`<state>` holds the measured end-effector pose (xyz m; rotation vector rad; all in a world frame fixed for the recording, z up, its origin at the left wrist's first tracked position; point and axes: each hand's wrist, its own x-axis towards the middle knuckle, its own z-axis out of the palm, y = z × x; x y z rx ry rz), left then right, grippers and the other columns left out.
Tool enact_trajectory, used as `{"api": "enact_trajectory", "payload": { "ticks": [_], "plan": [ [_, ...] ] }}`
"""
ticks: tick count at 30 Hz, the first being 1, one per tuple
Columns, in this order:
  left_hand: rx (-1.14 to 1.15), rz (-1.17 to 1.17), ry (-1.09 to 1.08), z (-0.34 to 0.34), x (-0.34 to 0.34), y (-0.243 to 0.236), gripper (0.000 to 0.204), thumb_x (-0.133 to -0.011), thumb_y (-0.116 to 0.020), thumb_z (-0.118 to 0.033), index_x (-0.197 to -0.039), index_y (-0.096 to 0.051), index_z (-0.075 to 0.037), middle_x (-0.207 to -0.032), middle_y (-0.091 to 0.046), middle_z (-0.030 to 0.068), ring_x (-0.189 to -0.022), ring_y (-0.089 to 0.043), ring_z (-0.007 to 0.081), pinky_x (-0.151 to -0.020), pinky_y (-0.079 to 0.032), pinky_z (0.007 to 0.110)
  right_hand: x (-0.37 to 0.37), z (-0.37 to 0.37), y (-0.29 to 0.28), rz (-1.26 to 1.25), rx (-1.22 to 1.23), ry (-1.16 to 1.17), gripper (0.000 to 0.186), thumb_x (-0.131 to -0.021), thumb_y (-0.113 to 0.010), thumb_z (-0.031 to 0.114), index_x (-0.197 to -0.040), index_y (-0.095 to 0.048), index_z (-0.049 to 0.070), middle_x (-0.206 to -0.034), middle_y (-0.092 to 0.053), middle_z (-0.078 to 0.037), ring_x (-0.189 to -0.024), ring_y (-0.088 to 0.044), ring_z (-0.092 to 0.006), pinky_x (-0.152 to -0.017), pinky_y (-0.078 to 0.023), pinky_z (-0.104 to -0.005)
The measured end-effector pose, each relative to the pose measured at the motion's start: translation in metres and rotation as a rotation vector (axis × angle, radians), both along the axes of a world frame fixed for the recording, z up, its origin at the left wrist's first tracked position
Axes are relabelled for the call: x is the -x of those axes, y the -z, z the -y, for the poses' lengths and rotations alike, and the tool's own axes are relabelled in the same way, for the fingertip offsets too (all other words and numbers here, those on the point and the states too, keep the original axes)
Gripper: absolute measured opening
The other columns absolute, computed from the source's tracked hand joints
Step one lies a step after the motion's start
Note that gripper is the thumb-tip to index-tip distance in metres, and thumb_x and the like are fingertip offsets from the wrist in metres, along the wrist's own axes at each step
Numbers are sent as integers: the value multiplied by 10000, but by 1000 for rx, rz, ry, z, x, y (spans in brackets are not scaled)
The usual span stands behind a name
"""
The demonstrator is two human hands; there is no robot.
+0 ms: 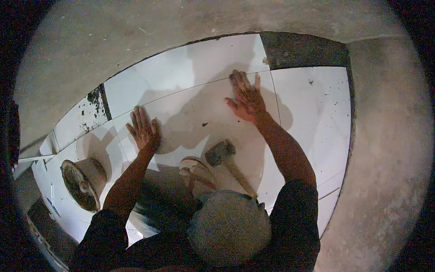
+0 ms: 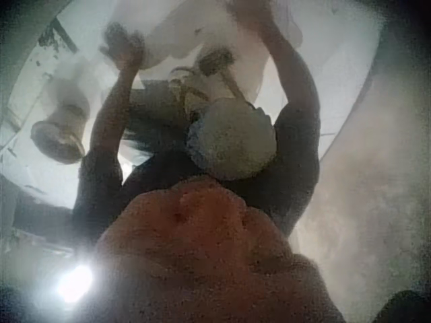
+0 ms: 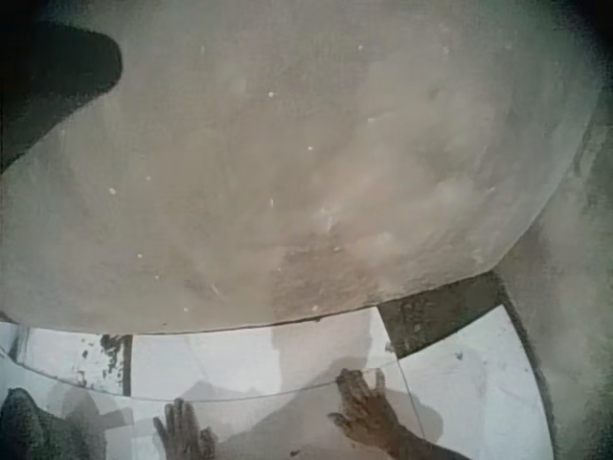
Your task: The person applies mortar to the back of a tile, positions it on the floor against the wall, and taps it into place with a rubber mallet.
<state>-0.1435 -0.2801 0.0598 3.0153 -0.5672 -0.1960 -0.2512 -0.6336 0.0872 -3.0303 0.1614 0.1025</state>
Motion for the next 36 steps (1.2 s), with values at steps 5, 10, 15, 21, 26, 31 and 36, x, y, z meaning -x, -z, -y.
{"api": "enact_trajectory", "payload": {
  "ticks": [5,10,15,21,26,31,36],
  "plan": [
    [16,61,23,-7,-2,-3,638,-927,-396,-368,-1467,-182,-106,-1534,-143,90,-1419,-104,279,-1096,-19,579,21,64,16,125,112,15,754,-880,-489,477,-1408,-260,-10,-1462,-263,-207,-1363,-252,-341,-1066,-117,-626],
    [72,51,50,11,4,2,652,-922,-396,-378,-1458,-190,-67,-1527,-151,110,-1411,-112,308,-1099,-15,576,56,194,19,-122,464,276,766,-927,-304,572,-1375,-302,-49,-1438,-300,-227,-1361,-242,-355,-1076,-120,-604],
    [1,63,8,-16,4,-1,622,-931,-407,-355,-1460,-207,-96,-1533,-143,95,-1417,-114,275,-1111,-25,552,-23,195,-153,615,-9,597,543,-951,-374,460,-1156,-563,-5,-1084,-602,-255,-1015,-565,-421,-888,-440,-459],
    [-55,-24,125,-29,35,-14,643,-920,-431,-350,-1457,-196,-85,-1528,-138,114,-1412,-110,295,-1119,-66,543,-22,226,-128,808,123,833,498,-922,-458,406,-1199,-531,-2,-1179,-544,-226,-1049,-549,-376,-921,-430,-438],
    [104,-510,58,-74,63,-75,604,-898,-504,-298,-1415,-297,-64,-1482,-256,145,-1379,-217,322,-1104,-193,514,-46,186,22,640,8,903,519,-922,-485,361,-1276,-473,-18,-1330,-444,-224,-1211,-416,-361,-1039,-314,-418],
    [473,-54,-70,-194,128,-193,509,-852,-559,-134,-1330,-409,-44,-1358,-432,182,-1299,-360,360,-1079,-275,461,-26,115,42,553,107,571,387,-929,-466,252,-1230,-528,17,-1234,-531,-159,-1110,-498,-283,-960,-376,-384],
    [396,182,-766,-341,248,-159,480,-830,-570,-147,-1277,-433,-39,-1286,-468,203,-1250,-388,380,-1022,-327,461,10,180,13,400,180,296,370,-926,-463,176,-1256,-498,12,-1310,-500,-157,-1201,-480,-291,-1026,-366,-401]
  ]
}}
